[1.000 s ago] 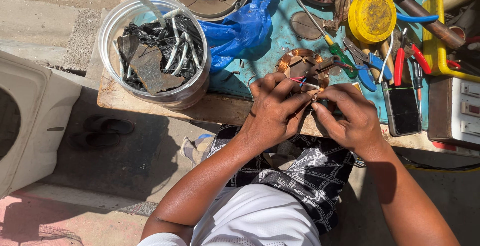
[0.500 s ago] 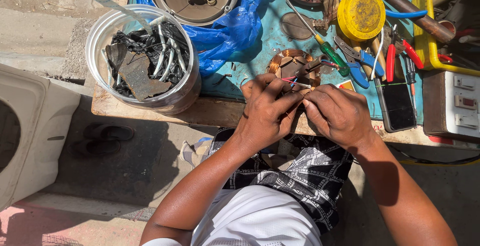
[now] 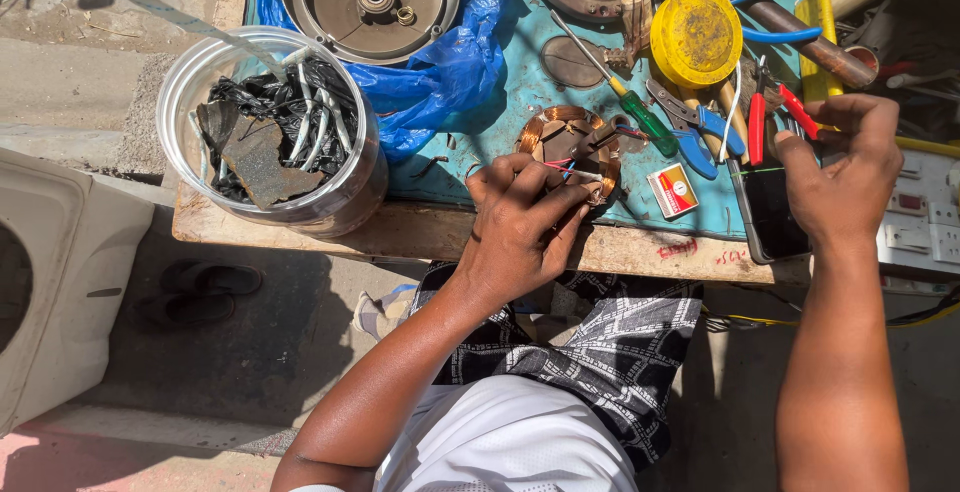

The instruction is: The person sits at an outdoor workbench and strips old copper windings from an electric motor stator. They pull wire ends loose by hand, cut and grip the wire with pliers, and drop the removed wire into a plastic container, working around the stator section by section.

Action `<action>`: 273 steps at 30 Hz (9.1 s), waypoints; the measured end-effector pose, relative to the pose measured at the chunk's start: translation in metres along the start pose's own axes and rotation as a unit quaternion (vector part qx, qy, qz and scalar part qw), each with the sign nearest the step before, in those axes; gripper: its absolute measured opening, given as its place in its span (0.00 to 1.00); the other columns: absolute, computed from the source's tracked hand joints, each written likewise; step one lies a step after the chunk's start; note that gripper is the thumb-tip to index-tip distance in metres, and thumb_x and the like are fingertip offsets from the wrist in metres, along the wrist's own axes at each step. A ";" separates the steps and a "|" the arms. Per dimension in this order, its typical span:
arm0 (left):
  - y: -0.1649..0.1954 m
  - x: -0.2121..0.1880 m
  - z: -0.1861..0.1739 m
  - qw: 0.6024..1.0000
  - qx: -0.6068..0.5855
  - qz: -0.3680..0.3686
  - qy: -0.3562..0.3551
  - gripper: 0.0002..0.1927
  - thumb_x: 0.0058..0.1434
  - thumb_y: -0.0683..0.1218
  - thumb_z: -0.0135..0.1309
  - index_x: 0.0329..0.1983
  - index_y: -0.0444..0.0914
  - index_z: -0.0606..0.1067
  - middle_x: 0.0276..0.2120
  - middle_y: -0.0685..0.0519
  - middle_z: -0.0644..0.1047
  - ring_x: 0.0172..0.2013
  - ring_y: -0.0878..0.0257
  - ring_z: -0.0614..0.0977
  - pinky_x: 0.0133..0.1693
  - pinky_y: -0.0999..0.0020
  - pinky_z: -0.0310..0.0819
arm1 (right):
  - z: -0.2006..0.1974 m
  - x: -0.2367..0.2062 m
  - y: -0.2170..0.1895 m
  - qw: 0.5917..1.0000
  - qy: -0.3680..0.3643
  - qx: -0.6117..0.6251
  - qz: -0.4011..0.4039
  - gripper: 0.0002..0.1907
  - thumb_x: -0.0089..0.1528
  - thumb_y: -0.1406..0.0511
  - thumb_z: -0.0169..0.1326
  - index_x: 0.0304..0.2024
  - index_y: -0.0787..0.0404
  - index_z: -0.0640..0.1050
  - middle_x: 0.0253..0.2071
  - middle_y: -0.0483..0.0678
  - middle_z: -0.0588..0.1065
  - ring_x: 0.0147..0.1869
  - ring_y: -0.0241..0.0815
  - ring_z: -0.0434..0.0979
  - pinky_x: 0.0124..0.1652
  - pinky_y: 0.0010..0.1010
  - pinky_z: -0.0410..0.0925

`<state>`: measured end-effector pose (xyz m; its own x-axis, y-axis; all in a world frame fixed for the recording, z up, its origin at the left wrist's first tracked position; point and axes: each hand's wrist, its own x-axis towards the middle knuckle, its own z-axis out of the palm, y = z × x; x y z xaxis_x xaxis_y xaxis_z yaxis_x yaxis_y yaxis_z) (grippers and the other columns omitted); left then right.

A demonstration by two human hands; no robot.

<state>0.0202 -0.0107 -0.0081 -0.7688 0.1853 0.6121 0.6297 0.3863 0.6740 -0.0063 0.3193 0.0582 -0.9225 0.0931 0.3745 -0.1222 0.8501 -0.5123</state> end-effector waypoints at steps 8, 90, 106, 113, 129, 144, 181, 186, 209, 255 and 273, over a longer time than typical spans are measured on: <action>0.012 0.001 0.005 1.000 0.029 -0.001 -0.004 0.13 0.61 0.46 0.64 0.50 0.44 0.82 0.43 0.53 0.75 0.55 0.52 0.72 0.55 0.53 0.53 | -0.009 0.041 0.066 0.949 -0.163 -0.265 0.054 0.53 0.53 0.41 0.70 0.68 0.68 0.70 0.56 0.68 0.74 0.67 0.67 0.62 0.62 0.56 0.57; 0.018 0.002 0.010 0.998 0.007 -0.046 0.051 0.12 0.60 0.45 0.62 0.48 0.42 0.83 0.44 0.57 0.79 0.53 0.54 0.71 0.56 0.54 0.52 | 0.056 -0.080 -0.126 0.966 -0.241 0.032 0.084 0.14 0.50 0.72 0.54 0.39 0.69 0.71 0.26 0.61 0.74 0.30 0.58 0.77 0.33 0.43 0.69; 0.040 0.003 0.009 0.997 0.034 -0.039 0.049 0.13 0.59 0.45 0.63 0.48 0.42 0.79 0.46 0.52 0.75 0.54 0.52 0.71 0.56 0.54 0.56 | -0.013 0.058 0.039 0.946 -0.135 -0.266 0.122 0.29 0.58 0.53 0.66 0.46 0.73 0.79 0.42 0.69 0.76 0.51 0.69 0.77 0.52 0.54 0.68; 0.043 0.009 -0.005 0.998 0.059 0.007 -0.006 0.18 0.60 0.44 0.61 0.54 0.41 0.77 0.48 0.51 0.74 0.55 0.52 0.72 0.56 0.54 0.57 | -0.009 0.029 0.000 0.949 0.138 -0.226 -0.173 0.07 0.65 0.67 0.65 0.42 0.65 0.83 0.49 0.57 0.81 0.55 0.59 0.80 0.58 0.45 0.72; 0.044 0.019 -0.009 0.986 0.152 0.034 -0.058 0.24 0.49 0.40 0.63 0.51 0.40 0.76 0.51 0.51 0.75 0.57 0.52 0.72 0.58 0.51 0.58 | 0.033 -0.021 -0.083 0.950 -0.207 0.084 -0.218 0.13 0.62 0.62 0.60 0.49 0.48 0.85 0.56 0.48 0.70 0.60 0.50 0.62 0.59 0.41 0.55; 0.037 0.022 -0.016 0.987 0.133 0.046 -0.080 0.24 0.49 0.38 0.61 0.52 0.38 0.76 0.54 0.51 0.77 0.57 0.53 0.76 0.58 0.53 0.61 | 0.051 -0.029 -0.074 0.955 -0.157 0.117 -0.224 0.07 0.64 0.65 0.59 0.45 0.52 0.82 0.66 0.52 0.65 0.68 0.53 0.60 0.67 0.43 0.56; 0.003 0.077 -0.021 0.938 0.039 0.197 -0.284 0.24 0.48 0.40 0.64 0.52 0.44 0.82 0.44 0.53 0.79 0.46 0.51 0.80 0.47 0.56 0.70 | 0.065 -0.041 -0.049 0.949 -0.108 0.235 -0.181 0.05 0.64 0.65 0.60 0.42 0.57 0.80 0.62 0.52 0.60 0.73 0.51 0.60 0.69 0.41 0.58; 0.005 0.070 -0.019 0.949 0.040 0.173 -0.260 0.27 0.47 0.36 0.61 0.53 0.43 0.81 0.48 0.51 0.79 0.47 0.49 0.79 0.47 0.59 0.74 | 0.065 -0.042 -0.046 0.953 -0.106 0.218 -0.181 0.05 0.64 0.64 0.60 0.42 0.57 0.80 0.62 0.52 0.61 0.72 0.50 0.61 0.68 0.41 0.58; 0.025 0.051 -0.024 0.986 -0.129 0.024 -0.107 0.36 0.55 0.31 0.57 0.69 0.38 0.67 0.43 0.47 0.76 0.42 0.55 0.82 0.45 0.64 0.80 | 0.049 -0.051 -0.138 0.960 0.036 -0.034 -0.276 0.08 0.59 0.67 0.63 0.41 0.60 0.81 0.43 0.46 0.75 0.55 0.50 0.70 0.57 0.45 0.55; -0.004 0.038 -0.028 0.994 -0.044 0.089 -0.044 0.21 0.47 0.36 0.61 0.47 0.38 0.76 0.39 0.47 0.75 0.44 0.47 0.76 0.47 0.56 0.73 | 0.061 -0.040 -0.130 0.968 -0.111 0.201 -0.096 0.07 0.60 0.65 0.65 0.38 0.62 0.83 0.38 0.45 0.72 0.45 0.41 0.70 0.46 0.32 0.63; -0.016 0.020 -0.026 0.998 -0.032 0.052 0.004 0.18 0.52 0.37 0.64 0.46 0.40 0.75 0.42 0.50 0.73 0.46 0.50 0.75 0.48 0.57 0.72 | 0.052 -0.015 -0.139 0.956 -0.245 0.145 -0.069 0.11 0.57 0.61 0.67 0.39 0.60 0.86 0.37 0.46 0.76 0.47 0.43 0.71 0.47 0.35 0.64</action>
<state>-0.0022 -0.0364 0.0045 -0.6977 0.2151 0.6834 0.7125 0.3074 0.6307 0.0061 0.1729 0.0838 -0.9427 -0.3233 0.0826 -0.2850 0.6514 -0.7032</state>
